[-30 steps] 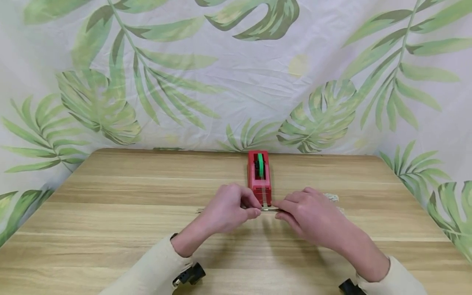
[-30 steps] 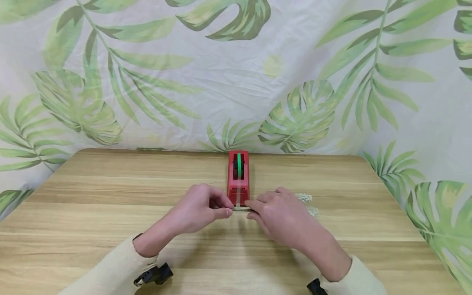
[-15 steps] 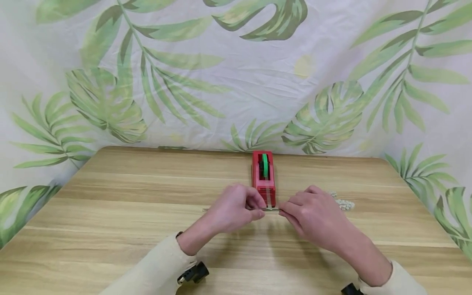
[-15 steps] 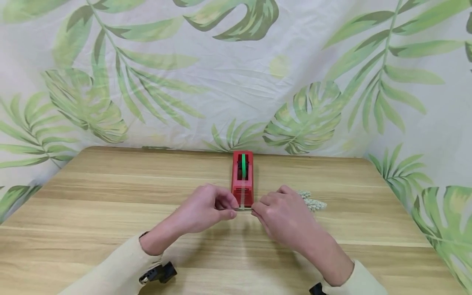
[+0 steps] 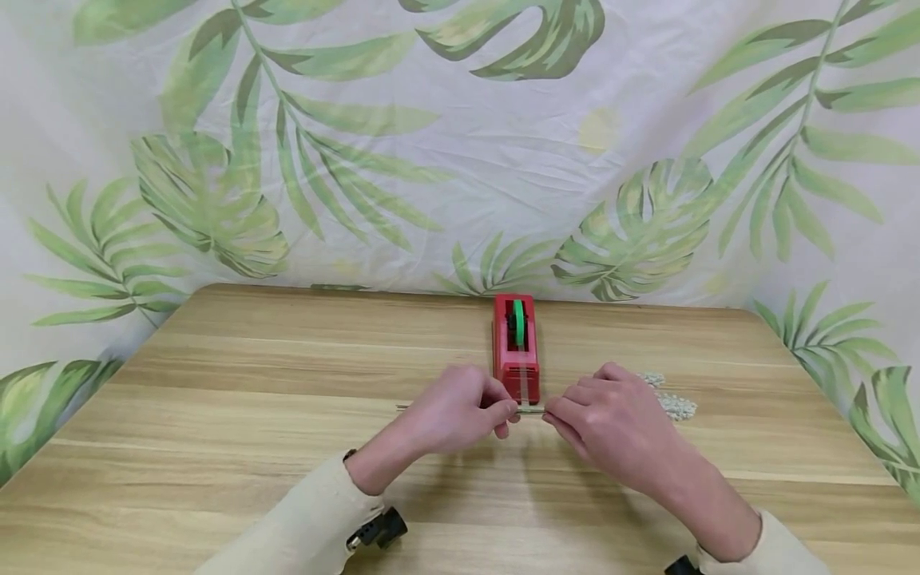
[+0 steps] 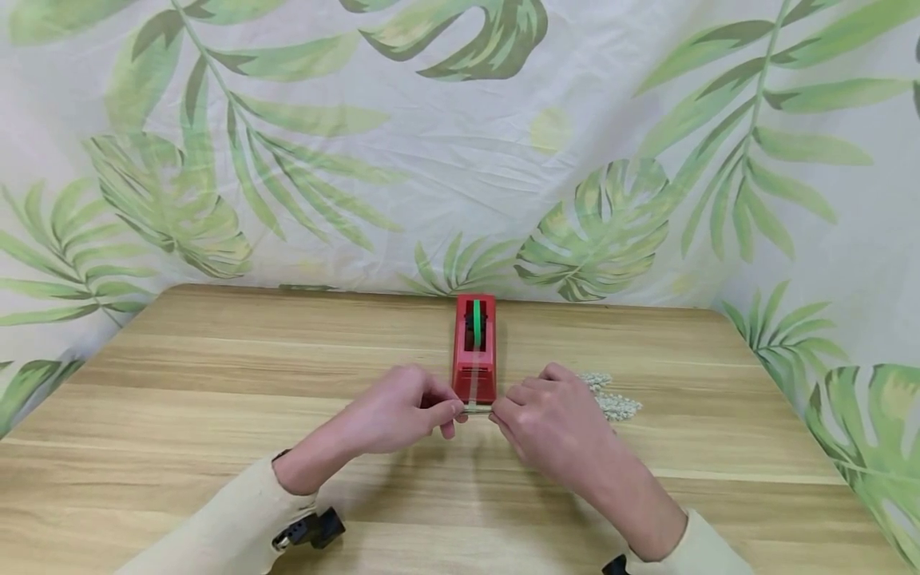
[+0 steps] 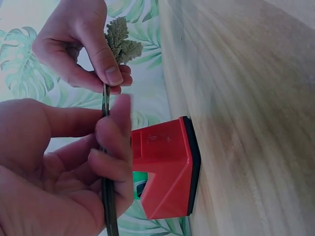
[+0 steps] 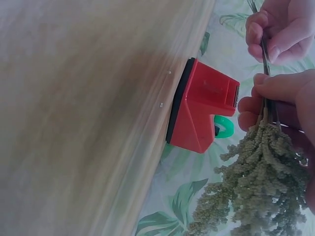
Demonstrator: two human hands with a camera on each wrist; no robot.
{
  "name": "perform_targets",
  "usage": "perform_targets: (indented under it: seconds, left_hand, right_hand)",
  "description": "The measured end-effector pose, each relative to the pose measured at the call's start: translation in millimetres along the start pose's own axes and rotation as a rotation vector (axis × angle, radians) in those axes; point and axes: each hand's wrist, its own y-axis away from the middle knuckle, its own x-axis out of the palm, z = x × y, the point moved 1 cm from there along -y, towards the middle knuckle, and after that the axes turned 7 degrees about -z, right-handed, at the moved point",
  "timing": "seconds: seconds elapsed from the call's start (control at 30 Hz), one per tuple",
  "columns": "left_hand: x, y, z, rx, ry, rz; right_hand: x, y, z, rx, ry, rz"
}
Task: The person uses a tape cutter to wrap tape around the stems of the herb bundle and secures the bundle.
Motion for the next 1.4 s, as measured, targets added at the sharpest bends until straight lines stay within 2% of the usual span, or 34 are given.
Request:
perform_targets:
  seconds: [0.4,0.67,0.77,0.83,1.1,1.4]
  left_hand:
    - [2.9,-0.3,2.8,-0.026,0.041,-0.089]
    - [8.1,-2.0,4.8,-0.04,0.054,-0.137]
    - [9.2,-2.6,5.6,-0.041,0.049,-0.14]
    - [9.1,-2.8,5.9,-0.039,0.046,-0.135]
    - [6.7,-3.7,6.6,-0.029,0.054,-0.105]
    - [6.8,-3.6,7.2,-0.033,0.022,-0.046]
  right_hand:
    - [0.3,-2.1,4.0,0.063,0.026,0.084]
    - [-0.9,-0.6,6.3,0.105,0.067,0.241]
    - [0.3,0.5,6.6,0.108,0.068,0.271]
    - [0.5,0.4,6.6,0.109,0.061,0.267]
    - [1.4,1.5,4.5,0.087,0.069,0.161]
    - [0.7,0.9,3.4,0.1,0.078,0.128]
